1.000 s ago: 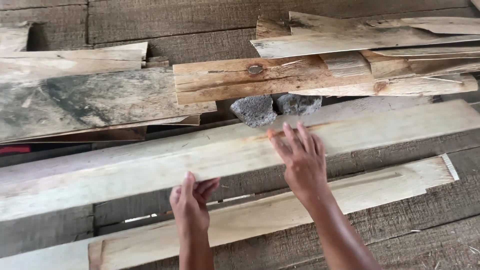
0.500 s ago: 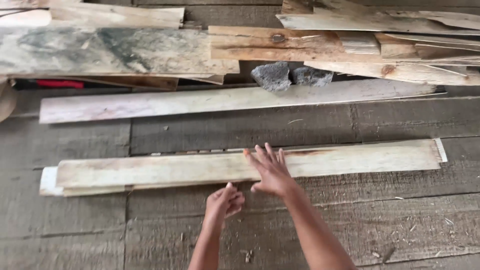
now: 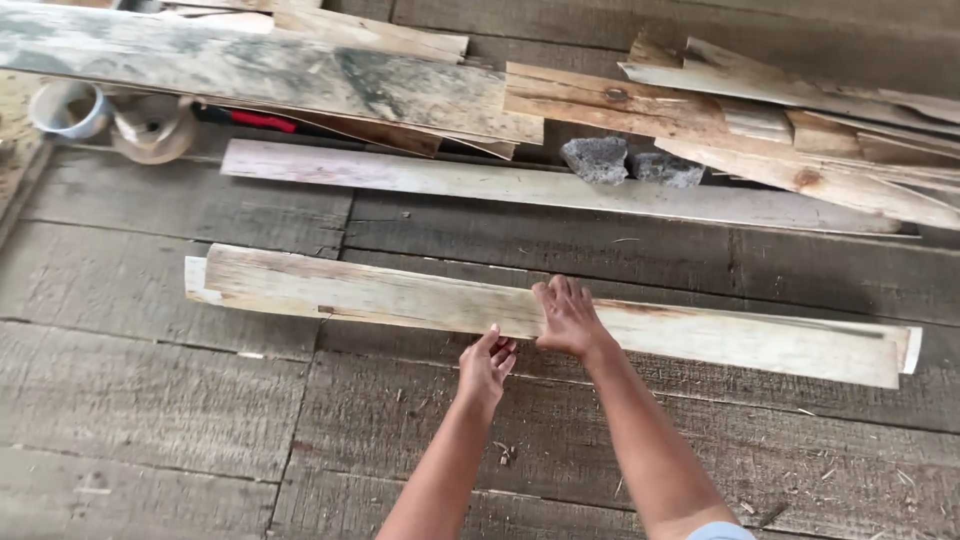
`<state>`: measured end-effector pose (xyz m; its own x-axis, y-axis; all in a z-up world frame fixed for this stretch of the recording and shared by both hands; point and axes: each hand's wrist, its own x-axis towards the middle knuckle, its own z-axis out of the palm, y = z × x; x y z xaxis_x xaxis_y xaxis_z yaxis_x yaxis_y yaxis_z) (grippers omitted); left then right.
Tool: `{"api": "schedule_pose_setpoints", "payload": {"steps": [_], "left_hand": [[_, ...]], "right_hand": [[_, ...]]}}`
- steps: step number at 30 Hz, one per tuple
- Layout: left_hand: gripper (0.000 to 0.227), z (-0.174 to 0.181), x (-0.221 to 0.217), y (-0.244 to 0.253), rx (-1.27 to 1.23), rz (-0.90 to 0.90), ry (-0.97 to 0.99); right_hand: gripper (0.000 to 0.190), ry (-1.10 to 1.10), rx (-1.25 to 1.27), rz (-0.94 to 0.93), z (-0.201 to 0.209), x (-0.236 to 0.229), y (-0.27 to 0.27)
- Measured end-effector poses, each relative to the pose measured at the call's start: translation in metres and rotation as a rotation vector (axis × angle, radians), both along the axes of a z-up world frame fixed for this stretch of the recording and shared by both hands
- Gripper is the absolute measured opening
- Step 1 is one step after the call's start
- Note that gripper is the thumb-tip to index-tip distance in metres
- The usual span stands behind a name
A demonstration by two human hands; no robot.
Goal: Using a utility knife to score and cut thin wooden planks on a workshop floor.
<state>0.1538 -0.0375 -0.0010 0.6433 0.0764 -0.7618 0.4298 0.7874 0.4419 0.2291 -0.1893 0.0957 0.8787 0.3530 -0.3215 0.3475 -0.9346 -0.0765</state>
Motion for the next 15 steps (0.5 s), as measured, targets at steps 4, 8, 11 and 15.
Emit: {"api": "schedule_pose_setpoints", "payload": {"steps": [4, 8, 11, 15], "left_hand": [[0.048, -0.005, -0.031, -0.006, -0.014, 0.106, -0.005], [0.086, 0.06, -0.098, -0.003, 0.001, 0.085, 0.016], [0.081, 0.04, -0.148, -0.002, 0.04, 0.049, 0.064], [0.031, -0.046, -0.204, 0.007, 0.07, -0.158, 0.193]], "right_hand": [[0.088, 0.042, -0.026, 0.021, 0.008, -0.039, -0.001], [0.088, 0.176, 0.041, 0.023, 0.01, -0.092, -0.004], [0.09, 0.204, -0.009, 0.088, 0.009, -0.137, -0.001], [0.118, 0.354, 0.012, 0.148, -0.011, -0.177, 0.025]]}}
